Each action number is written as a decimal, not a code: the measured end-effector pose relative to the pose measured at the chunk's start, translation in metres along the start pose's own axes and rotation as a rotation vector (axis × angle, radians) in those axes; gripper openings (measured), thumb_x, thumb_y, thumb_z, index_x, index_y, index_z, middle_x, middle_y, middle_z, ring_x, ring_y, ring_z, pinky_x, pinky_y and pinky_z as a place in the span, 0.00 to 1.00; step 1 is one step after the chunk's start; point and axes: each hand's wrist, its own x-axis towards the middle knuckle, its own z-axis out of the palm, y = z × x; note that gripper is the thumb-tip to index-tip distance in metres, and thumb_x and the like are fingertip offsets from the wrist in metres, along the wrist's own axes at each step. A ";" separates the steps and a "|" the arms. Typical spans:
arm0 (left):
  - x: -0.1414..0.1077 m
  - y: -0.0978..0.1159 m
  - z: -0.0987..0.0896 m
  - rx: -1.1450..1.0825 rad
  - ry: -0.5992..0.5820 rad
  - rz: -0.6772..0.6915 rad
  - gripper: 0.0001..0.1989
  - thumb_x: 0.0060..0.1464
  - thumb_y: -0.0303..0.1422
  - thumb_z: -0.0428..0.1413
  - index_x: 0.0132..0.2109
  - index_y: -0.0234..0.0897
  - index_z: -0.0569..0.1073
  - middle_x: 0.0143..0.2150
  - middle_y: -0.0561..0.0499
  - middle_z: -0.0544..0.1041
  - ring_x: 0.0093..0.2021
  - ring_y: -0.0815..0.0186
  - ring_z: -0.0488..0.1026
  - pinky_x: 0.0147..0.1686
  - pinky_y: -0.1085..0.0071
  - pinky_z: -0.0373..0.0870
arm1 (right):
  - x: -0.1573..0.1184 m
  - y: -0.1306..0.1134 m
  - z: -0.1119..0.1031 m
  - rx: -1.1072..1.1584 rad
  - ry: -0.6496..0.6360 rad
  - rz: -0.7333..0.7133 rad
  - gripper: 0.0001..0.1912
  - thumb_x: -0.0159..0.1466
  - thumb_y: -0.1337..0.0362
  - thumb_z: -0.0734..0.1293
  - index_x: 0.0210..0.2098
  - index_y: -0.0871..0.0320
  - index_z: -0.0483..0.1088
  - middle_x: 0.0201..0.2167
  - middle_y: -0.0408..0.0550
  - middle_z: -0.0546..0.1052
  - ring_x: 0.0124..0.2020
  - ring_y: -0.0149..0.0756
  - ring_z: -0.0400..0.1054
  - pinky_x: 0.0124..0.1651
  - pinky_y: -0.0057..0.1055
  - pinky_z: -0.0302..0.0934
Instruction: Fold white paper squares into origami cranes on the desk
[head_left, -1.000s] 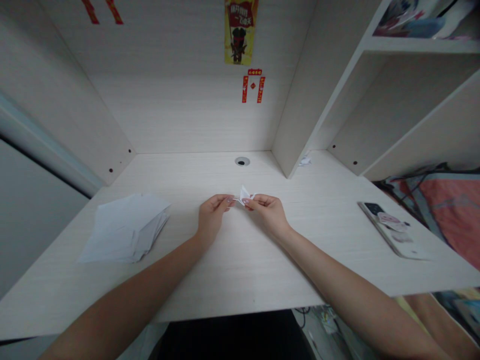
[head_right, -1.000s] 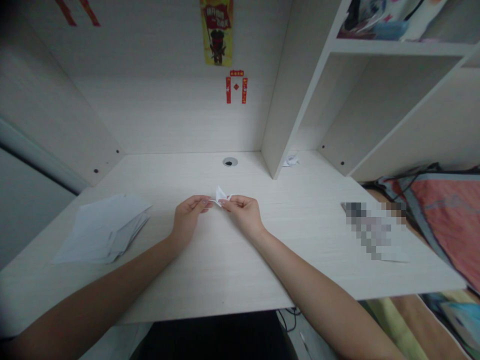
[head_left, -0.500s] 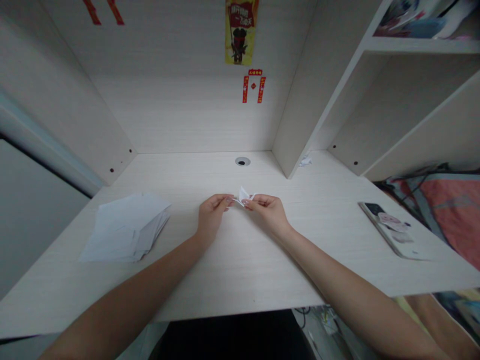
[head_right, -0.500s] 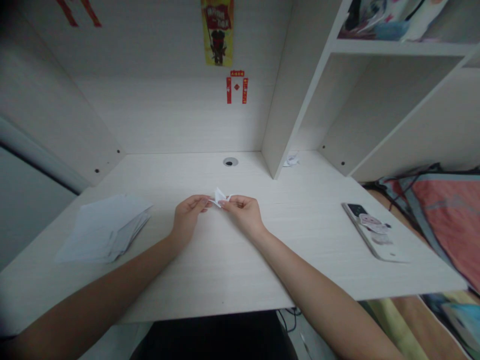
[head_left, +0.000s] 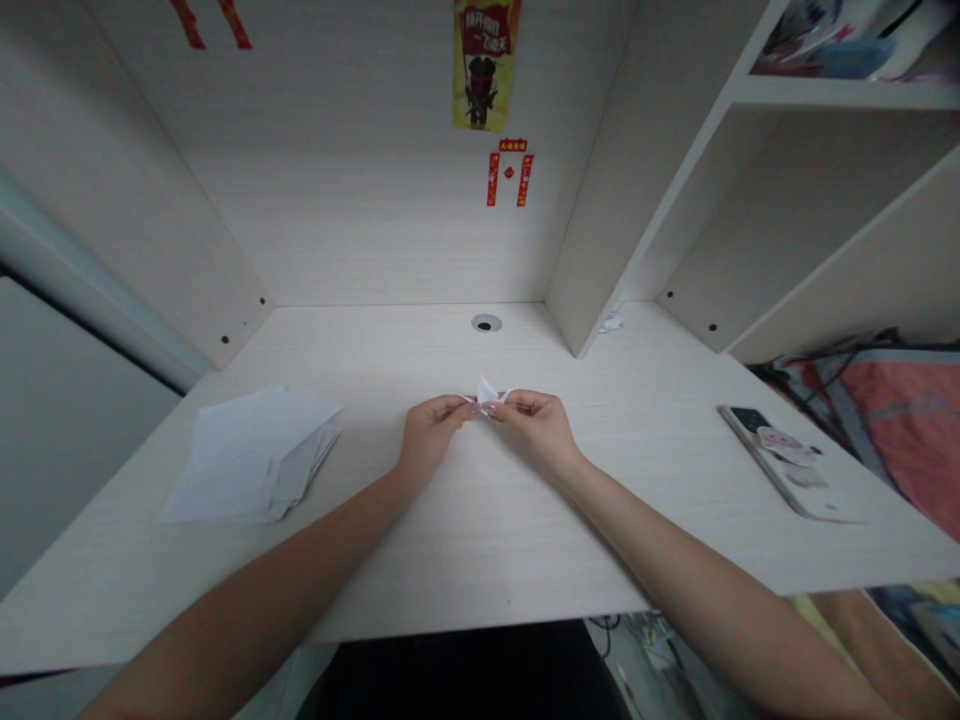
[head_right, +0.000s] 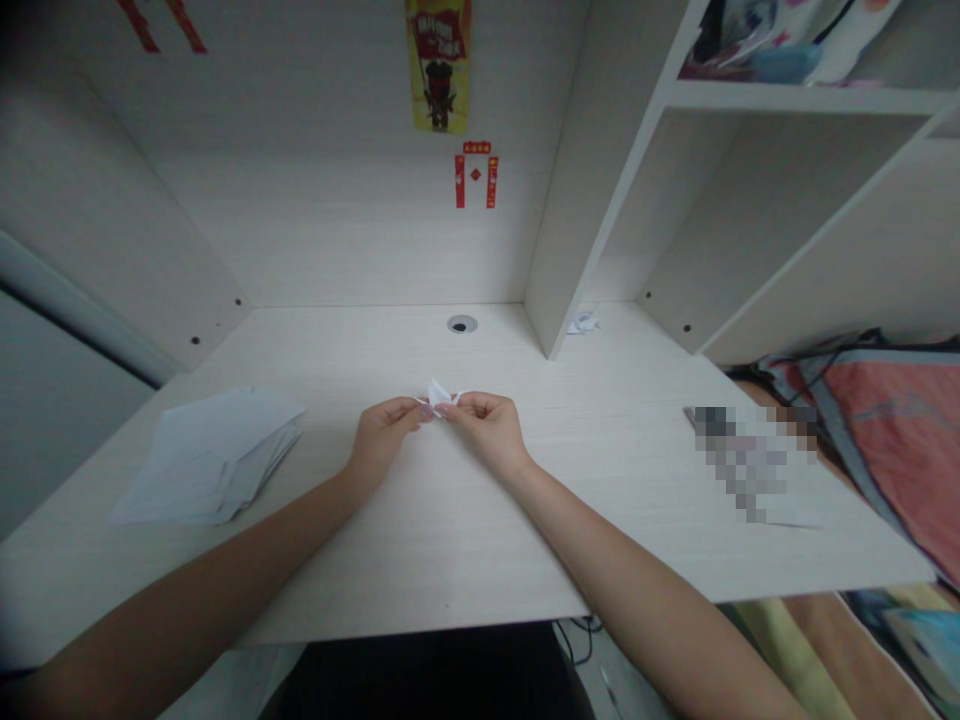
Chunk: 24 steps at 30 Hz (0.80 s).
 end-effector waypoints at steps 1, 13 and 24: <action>0.000 0.000 0.000 0.005 0.000 0.001 0.06 0.42 0.36 0.61 0.26 0.37 0.77 0.25 0.53 0.75 0.27 0.70 0.66 0.29 0.74 0.60 | 0.000 0.000 0.000 0.001 0.003 0.002 0.15 0.47 0.53 0.73 0.20 0.59 0.73 0.20 0.44 0.73 0.22 0.30 0.63 0.27 0.28 0.53; 0.001 0.000 0.000 0.031 -0.002 -0.010 0.09 0.42 0.37 0.61 0.28 0.35 0.77 0.23 0.54 0.74 0.26 0.71 0.65 0.28 0.75 0.59 | 0.000 0.001 0.002 0.057 0.041 0.008 0.13 0.46 0.55 0.73 0.22 0.60 0.74 0.21 0.45 0.75 0.23 0.30 0.65 0.28 0.27 0.56; -0.002 0.004 0.003 -0.009 -0.014 0.026 0.06 0.44 0.34 0.60 0.27 0.35 0.76 0.29 0.51 0.77 0.30 0.69 0.70 0.33 0.73 0.64 | 0.000 0.003 0.001 0.082 0.038 -0.019 0.11 0.48 0.57 0.73 0.22 0.59 0.74 0.20 0.44 0.74 0.22 0.29 0.64 0.29 0.27 0.55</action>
